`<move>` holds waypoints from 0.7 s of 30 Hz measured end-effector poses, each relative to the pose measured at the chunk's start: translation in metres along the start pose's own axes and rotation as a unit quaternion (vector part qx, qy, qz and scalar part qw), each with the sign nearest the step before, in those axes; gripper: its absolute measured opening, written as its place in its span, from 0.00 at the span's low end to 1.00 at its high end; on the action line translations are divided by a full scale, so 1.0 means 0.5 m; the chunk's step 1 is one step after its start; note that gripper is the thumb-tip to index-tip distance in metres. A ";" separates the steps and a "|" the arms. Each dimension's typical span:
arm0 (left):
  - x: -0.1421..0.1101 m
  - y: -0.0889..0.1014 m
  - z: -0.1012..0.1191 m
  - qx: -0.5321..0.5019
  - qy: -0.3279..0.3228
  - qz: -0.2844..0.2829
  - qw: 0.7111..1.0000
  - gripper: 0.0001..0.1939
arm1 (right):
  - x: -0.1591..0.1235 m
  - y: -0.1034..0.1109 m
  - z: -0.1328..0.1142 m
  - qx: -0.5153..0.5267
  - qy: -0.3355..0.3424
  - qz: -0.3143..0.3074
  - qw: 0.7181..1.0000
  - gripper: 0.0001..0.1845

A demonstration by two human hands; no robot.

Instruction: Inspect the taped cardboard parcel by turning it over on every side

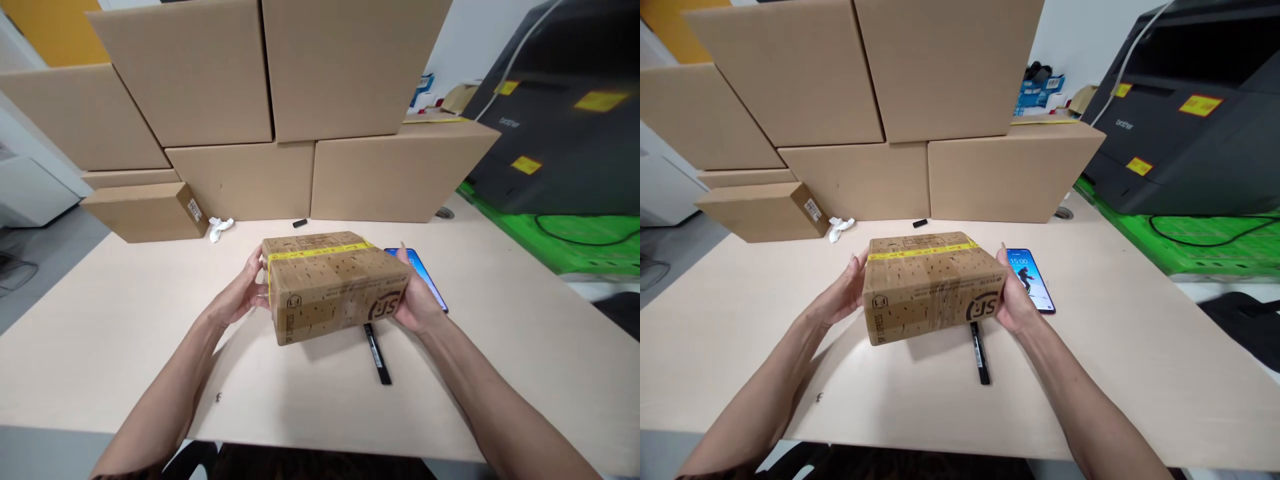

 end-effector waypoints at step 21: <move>0.003 0.008 -0.019 0.109 0.129 0.107 0.980 0.35 | -0.014 0.002 0.014 -0.042 0.139 -0.077 0.986 0.31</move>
Point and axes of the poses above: each hand's wrist, its own x-axis towards the middle knuckle, its own y-axis out of the back of the hand, z = x × y, the point moved 4 cm from there along x, towards the middle knuckle, and after that the axes turned 10 degrees about x, right-handed, at the moved point
